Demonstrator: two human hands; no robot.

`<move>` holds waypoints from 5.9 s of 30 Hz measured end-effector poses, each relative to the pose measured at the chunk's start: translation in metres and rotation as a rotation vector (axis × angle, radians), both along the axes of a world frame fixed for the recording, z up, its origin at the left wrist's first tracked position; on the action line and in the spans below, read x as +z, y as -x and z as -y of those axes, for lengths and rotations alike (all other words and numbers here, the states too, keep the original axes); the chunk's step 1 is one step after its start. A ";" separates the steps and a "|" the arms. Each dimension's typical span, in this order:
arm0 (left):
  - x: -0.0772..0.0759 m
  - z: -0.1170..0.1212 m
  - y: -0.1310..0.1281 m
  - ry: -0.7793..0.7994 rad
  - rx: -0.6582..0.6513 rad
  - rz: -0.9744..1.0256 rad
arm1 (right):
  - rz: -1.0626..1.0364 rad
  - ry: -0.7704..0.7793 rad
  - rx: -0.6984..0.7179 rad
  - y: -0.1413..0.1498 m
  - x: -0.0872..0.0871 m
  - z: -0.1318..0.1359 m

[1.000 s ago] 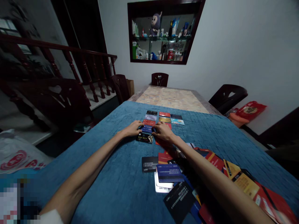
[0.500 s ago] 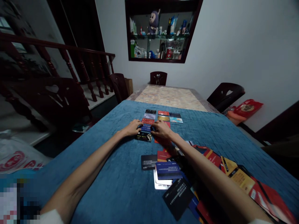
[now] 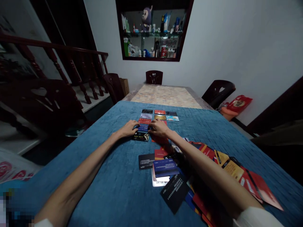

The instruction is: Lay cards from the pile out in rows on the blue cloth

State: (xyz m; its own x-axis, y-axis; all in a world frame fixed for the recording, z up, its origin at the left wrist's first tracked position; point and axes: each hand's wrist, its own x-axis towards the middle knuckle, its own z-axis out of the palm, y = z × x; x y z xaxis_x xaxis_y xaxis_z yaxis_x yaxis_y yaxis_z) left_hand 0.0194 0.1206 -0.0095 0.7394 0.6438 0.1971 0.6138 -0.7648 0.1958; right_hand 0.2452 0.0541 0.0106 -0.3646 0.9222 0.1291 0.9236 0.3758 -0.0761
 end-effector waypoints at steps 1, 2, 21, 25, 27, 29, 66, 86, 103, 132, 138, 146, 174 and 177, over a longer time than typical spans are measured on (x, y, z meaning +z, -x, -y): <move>0.001 0.000 0.000 0.003 -0.003 0.008 | -0.005 -0.004 -0.001 -0.001 0.002 0.001; 0.001 0.000 0.000 0.004 -0.005 0.017 | -0.010 -0.010 -0.003 -0.002 0.004 0.003; 0.020 0.024 -0.016 -0.159 -0.039 0.224 | -0.167 -0.244 0.026 -0.056 0.025 0.062; 0.027 0.040 -0.027 -0.201 -0.124 0.279 | -0.218 -0.302 0.032 -0.071 0.024 0.082; 0.030 0.047 -0.033 -0.217 -0.167 0.303 | -0.225 -0.322 0.026 -0.079 0.023 0.094; 0.033 0.055 -0.039 -0.227 -0.208 0.324 | -0.224 -0.342 0.015 -0.087 0.022 0.105; 0.021 0.189 -0.191 -0.238 -0.492 -0.116 | 0.019 -0.266 -0.458 -0.168 -0.025 0.196; 0.021 0.180 -0.182 -0.096 -0.309 -0.043 | -0.060 -0.273 -0.283 -0.158 -0.026 0.198; 0.037 0.172 -0.177 0.011 -0.352 -0.037 | -0.103 -0.260 -0.220 -0.157 -0.018 0.201; 0.029 0.142 -0.174 0.085 -0.369 0.180 | -0.470 -0.393 -0.301 -0.152 -0.032 0.193; 0.024 0.140 -0.175 0.065 -0.353 0.189 | -0.487 -0.366 -0.302 -0.154 -0.033 0.193; 0.024 0.141 -0.174 0.072 -0.352 0.200 | -0.441 -0.357 -0.294 -0.156 -0.033 0.192; 0.017 0.143 -0.176 0.110 -0.339 0.266 | -0.617 -0.534 -0.292 -0.144 -0.019 0.196; 0.019 0.145 -0.176 0.106 -0.336 0.266 | -0.590 -0.580 -0.278 -0.141 -0.018 0.197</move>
